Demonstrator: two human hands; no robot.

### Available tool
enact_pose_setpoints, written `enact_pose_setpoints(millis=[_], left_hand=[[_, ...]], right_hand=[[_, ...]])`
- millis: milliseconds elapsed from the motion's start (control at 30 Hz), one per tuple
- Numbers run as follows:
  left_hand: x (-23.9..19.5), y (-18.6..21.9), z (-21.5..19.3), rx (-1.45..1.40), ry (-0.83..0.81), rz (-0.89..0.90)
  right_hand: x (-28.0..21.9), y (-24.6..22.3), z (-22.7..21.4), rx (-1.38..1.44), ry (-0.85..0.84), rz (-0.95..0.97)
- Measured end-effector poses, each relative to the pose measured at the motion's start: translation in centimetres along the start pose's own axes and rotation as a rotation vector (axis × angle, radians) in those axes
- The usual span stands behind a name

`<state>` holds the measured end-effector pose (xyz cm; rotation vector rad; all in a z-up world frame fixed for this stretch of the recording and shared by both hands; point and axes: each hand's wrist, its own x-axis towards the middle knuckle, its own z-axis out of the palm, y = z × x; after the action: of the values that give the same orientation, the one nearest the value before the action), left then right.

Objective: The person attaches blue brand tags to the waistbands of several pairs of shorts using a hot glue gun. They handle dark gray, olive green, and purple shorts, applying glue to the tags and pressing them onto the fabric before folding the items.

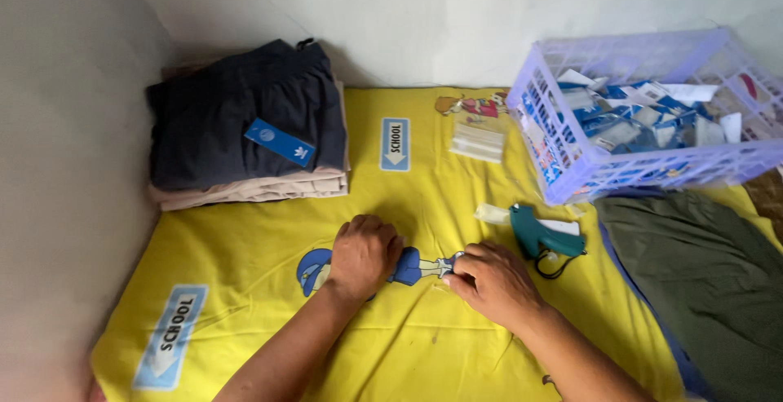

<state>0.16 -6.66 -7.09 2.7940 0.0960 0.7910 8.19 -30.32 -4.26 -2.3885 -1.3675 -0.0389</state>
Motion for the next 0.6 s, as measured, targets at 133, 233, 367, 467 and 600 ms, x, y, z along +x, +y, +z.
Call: enact_pose_setpoints(millis=[133,233,367,467,600], left_hand=[[1.3,0.9,0.9,-0.028,0.014,-0.018],[1.6,1.6,0.8,-0.068,-0.001,0.047],[1.3,3.1,-0.1,-0.173,-0.095,0.104],[1.0,4.1,0.3,-0.193,-0.144,0.202],[1.1,5.7,1.4,-0.164,-0.14,0.344]], right_hand=[[-1.8,0.5,-1.8,0.041,0.024,0.018],[-2.8,1.1,-2.2,0.156,0.063,0.011],[-4.2,1.5,-3.1,0.135,0.132,-0.001],[-5.4,1.7,-4.5,0.102,0.161,0.056],[-7.7,3.0,-5.2,0.059,0.235,0.095]])
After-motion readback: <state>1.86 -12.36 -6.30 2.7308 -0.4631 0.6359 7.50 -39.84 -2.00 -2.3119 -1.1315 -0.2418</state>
